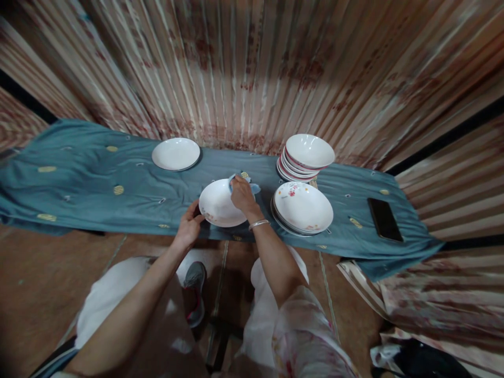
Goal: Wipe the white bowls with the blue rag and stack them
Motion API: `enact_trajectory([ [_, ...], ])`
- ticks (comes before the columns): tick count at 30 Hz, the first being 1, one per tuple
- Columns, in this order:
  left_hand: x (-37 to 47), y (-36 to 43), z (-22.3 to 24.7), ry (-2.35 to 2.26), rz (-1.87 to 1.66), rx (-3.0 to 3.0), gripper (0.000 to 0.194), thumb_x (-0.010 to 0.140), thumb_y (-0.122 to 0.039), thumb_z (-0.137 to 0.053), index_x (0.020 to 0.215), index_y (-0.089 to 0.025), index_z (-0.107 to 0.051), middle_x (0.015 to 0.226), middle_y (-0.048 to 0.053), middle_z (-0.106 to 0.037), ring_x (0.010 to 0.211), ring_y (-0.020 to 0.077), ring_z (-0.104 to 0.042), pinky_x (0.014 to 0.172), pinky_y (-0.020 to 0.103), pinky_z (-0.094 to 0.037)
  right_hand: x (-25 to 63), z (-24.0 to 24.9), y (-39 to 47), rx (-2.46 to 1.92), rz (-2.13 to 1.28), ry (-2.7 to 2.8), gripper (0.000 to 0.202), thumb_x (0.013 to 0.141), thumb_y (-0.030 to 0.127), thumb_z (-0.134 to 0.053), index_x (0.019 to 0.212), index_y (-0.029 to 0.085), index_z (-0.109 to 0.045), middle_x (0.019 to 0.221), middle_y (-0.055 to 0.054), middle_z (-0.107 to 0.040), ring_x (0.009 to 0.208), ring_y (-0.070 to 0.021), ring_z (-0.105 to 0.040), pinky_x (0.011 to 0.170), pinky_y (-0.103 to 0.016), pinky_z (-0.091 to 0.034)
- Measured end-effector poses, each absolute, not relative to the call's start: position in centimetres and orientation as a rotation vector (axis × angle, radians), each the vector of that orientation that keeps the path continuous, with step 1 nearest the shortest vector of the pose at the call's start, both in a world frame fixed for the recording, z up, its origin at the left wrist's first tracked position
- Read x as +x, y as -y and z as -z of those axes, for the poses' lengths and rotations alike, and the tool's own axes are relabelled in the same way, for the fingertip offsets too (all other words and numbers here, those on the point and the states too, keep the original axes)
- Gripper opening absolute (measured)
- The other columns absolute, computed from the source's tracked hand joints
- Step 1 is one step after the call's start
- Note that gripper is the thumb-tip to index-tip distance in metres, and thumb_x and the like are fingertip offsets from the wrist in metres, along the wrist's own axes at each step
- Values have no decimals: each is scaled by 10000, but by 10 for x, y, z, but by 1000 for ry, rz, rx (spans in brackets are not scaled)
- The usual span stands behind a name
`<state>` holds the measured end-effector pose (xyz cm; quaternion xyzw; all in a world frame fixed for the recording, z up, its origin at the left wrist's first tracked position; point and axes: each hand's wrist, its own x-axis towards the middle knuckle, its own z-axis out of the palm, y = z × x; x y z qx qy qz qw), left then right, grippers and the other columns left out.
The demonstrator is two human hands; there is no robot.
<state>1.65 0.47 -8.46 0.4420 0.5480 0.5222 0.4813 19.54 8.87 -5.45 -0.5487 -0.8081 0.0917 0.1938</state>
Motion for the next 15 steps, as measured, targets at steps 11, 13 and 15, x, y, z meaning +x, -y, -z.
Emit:
enact_trajectory([
  [11, 18, -2, 79, -1360, -1271, 1012, 607, 629, -159, -583, 1236, -183, -603, 1208, 76, -672, 1154, 256, -574, 1081, 415, -368, 157, 48, -83, -1307, -373, 2343, 357, 783, -29, -341, 916, 146, -623, 1046, -125, -611, 1108, -226, -515, 1057, -366, -403],
  [13, 17, -3, 80, -1384, -1263, 996, 599, 642, -162, -579, 1241, -180, -597, 1184, 80, -678, 1135, 254, -582, 1068, 416, -382, 152, 46, -81, -1265, -378, 2379, 342, 781, -29, -348, 877, 152, -622, 1025, -125, -613, 1091, -225, -521, 1052, -355, -408],
  [15, 16, -3, 82, -1405, -1262, 976, 602, 644, -158, -573, 1246, -173, -590, 1193, 90, -668, 1139, 255, -579, 1059, 411, -391, 148, 44, -79, -1221, -371, 2417, 327, 780, -29, -355, 837, 156, -619, 1006, -128, -615, 1073, -227, -527, 1041, -349, -417],
])
